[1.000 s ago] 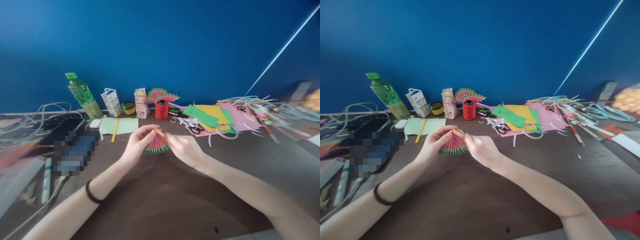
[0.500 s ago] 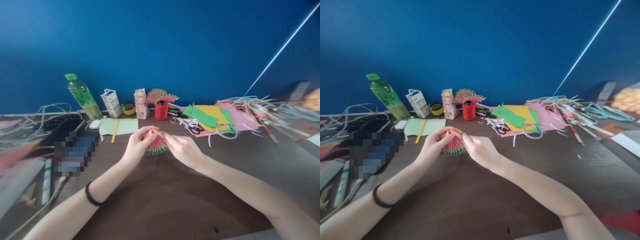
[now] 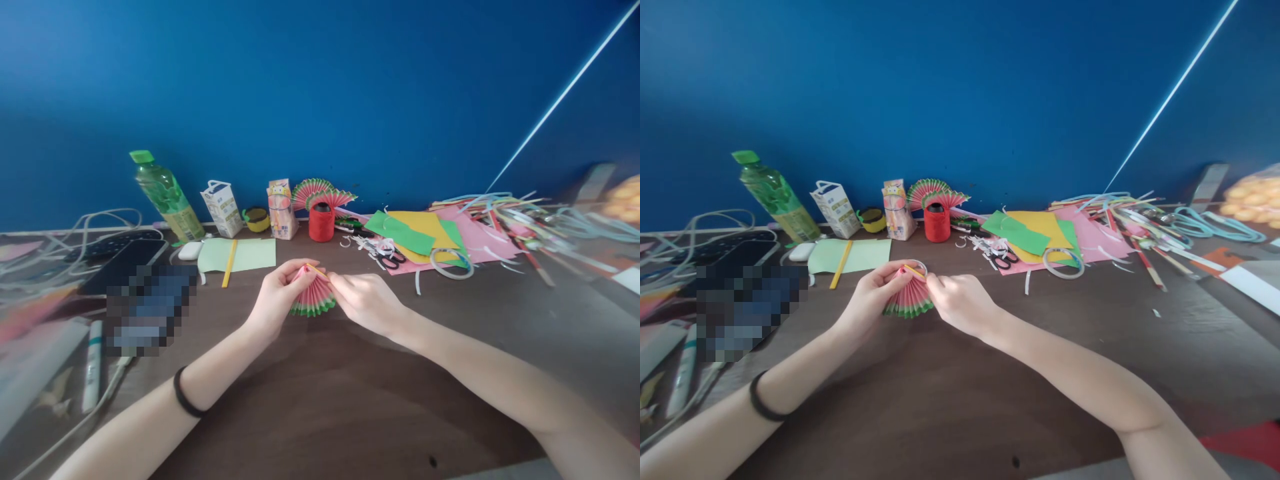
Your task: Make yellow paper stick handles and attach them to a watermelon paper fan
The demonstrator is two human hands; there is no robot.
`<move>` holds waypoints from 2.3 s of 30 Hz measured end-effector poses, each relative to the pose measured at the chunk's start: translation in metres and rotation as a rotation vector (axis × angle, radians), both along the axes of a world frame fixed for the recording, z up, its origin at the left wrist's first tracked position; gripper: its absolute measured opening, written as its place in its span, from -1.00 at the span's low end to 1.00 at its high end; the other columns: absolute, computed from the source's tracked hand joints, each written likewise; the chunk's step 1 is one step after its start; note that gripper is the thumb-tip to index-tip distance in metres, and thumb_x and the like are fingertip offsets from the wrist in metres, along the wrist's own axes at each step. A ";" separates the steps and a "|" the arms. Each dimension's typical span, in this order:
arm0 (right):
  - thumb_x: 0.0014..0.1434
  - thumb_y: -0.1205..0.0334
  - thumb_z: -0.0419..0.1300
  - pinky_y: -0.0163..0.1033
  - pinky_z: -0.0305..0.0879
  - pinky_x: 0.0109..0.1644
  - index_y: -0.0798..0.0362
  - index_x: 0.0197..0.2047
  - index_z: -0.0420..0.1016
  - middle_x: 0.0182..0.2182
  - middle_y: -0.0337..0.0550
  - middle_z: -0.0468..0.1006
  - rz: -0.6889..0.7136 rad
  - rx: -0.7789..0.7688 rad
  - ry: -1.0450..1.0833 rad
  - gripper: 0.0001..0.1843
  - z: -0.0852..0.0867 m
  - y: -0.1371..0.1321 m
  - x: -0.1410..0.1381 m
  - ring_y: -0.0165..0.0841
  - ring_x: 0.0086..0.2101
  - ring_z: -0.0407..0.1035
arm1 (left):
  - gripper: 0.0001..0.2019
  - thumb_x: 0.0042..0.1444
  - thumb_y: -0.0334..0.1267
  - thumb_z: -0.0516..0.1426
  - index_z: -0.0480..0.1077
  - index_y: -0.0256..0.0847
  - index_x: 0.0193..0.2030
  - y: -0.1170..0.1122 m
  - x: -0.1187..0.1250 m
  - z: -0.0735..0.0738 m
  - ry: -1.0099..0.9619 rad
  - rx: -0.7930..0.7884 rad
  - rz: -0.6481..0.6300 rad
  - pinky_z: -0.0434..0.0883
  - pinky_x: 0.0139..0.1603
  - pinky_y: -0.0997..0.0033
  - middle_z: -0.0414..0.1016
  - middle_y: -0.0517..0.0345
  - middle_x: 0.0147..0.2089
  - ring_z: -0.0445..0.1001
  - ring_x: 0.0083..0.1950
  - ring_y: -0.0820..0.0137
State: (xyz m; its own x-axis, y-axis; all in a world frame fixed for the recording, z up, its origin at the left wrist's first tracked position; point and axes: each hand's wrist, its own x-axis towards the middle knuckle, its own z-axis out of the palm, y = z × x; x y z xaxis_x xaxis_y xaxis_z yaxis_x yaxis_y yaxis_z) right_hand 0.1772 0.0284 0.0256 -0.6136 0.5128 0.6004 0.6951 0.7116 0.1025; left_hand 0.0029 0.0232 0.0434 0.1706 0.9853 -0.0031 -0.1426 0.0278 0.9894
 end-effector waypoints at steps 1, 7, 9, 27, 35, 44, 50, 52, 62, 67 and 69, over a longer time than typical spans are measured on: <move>0.23 0.42 -0.09 -0.31 0.20 -0.53 0.27 -0.21 0.44 -0.51 -0.07 0.55 -0.001 -0.003 0.004 -0.72 0.000 0.000 0.000 -0.40 -0.55 0.42 | -0.65 -0.04 -0.13 0.22 0.44 -0.23 -0.12 0.000 0.000 0.000 -0.009 0.005 -0.009 0.42 -0.07 0.34 0.55 0.01 -0.11 0.50 -0.09 0.27; 0.29 0.30 -0.11 -0.31 0.22 -0.53 0.27 -0.12 0.43 -0.48 -0.07 0.57 -0.033 -0.012 0.059 -0.67 0.003 -0.002 -0.005 -0.39 -0.53 0.44 | -0.70 0.00 -0.12 0.19 0.44 -0.22 -0.15 0.003 -0.003 0.000 -0.039 0.046 -0.008 0.44 -0.08 0.33 0.51 -0.01 -0.03 0.48 -0.04 0.25; 0.30 0.22 -0.10 -0.32 0.23 -0.52 0.27 -0.07 0.41 -0.43 -0.04 0.58 -0.041 -0.023 0.086 -0.64 0.003 -0.003 -0.006 -0.38 -0.51 0.46 | -0.73 0.01 -0.12 0.19 0.44 -0.23 -0.19 0.005 -0.004 -0.001 -0.052 0.065 0.019 0.45 -0.11 0.34 0.52 0.00 -0.07 0.48 -0.05 0.26; 0.27 0.30 -0.07 -0.34 0.13 -0.55 0.20 -0.27 0.40 -0.51 -0.12 0.55 -0.001 -0.067 0.119 -0.75 0.000 -0.007 -0.008 -0.42 -0.54 0.44 | -0.78 -0.04 -0.20 0.23 0.35 -0.21 -0.27 0.008 -0.004 -0.003 -0.183 -0.014 0.105 0.46 -0.24 0.39 0.57 0.08 -0.22 0.54 -0.31 0.39; 0.27 0.34 -0.11 -0.34 0.12 -0.55 0.19 -0.30 0.37 -0.55 -0.12 0.51 0.014 -0.082 0.088 -0.74 -0.005 -0.005 -0.006 -0.42 -0.56 0.40 | -0.79 -0.05 -0.21 0.23 0.37 -0.25 -0.30 0.007 -0.003 -0.006 -0.208 -0.049 0.099 0.45 -0.21 0.37 0.57 0.07 -0.24 0.53 -0.30 0.39; 0.26 0.30 -0.04 -0.34 0.19 -0.47 0.17 -0.24 0.42 -0.44 -0.08 0.57 -0.015 -0.232 0.132 -0.77 -0.006 0.004 -0.004 -0.38 -0.48 0.46 | -0.75 -0.07 -0.20 0.23 0.34 -0.23 -0.26 0.014 -0.006 -0.009 -0.134 -0.081 0.121 0.41 -0.15 0.32 0.55 0.03 -0.16 0.52 -0.21 0.33; 0.22 0.24 0.05 -0.30 0.29 -0.36 0.12 -0.20 0.46 -0.42 -0.12 0.59 -0.109 -0.421 0.354 -0.80 -0.006 0.030 0.013 -0.38 -0.47 0.46 | -0.74 -0.01 -0.12 0.13 0.38 -0.21 -0.22 0.037 -0.028 -0.004 0.100 0.130 0.283 0.32 -0.05 0.35 0.51 0.04 -0.10 0.44 -0.04 0.32; 0.19 0.28 0.06 -0.27 0.32 -0.32 0.12 -0.19 0.47 -0.38 -0.11 0.59 -0.143 -0.441 0.379 -0.81 -0.005 0.038 0.019 -0.36 -0.43 0.46 | -0.76 -0.04 -0.16 0.13 0.37 -0.20 -0.24 0.049 -0.044 -0.004 0.180 0.142 0.354 0.33 -0.08 0.32 0.50 0.07 -0.14 0.46 -0.10 0.31; 0.14 0.41 0.08 -0.14 0.32 -0.10 0.14 -0.22 0.54 -0.25 -0.05 0.58 -0.199 -0.544 0.247 -0.78 -0.003 0.059 0.042 -0.28 -0.23 0.44 | -0.67 -0.10 -0.35 0.05 0.41 -0.25 -0.13 0.092 -0.116 -0.025 1.258 0.101 0.436 0.30 0.00 0.18 0.42 -0.09 -0.05 0.43 -0.08 0.12; 0.09 0.43 0.11 -0.20 0.35 -0.18 0.11 -0.24 0.57 -0.26 -0.06 0.59 -0.183 -0.670 0.156 -0.77 -0.003 0.062 0.050 -0.31 -0.28 0.46 | -0.66 -0.08 -0.38 0.03 0.42 -0.32 -0.12 0.092 -0.117 -0.029 1.313 0.109 0.379 0.29 0.00 0.15 0.47 -0.17 -0.11 0.41 -0.06 0.04; 0.09 0.43 0.09 -0.21 0.35 -0.19 0.10 -0.23 0.56 -0.25 -0.06 0.59 -0.191 -0.689 0.153 -0.76 -0.004 0.063 0.051 -0.32 -0.29 0.46 | -0.66 -0.06 -0.38 0.01 0.42 -0.35 -0.12 0.090 -0.115 -0.027 1.338 0.142 0.374 0.26 0.03 0.08 0.45 -0.21 -0.07 0.38 -0.01 0.00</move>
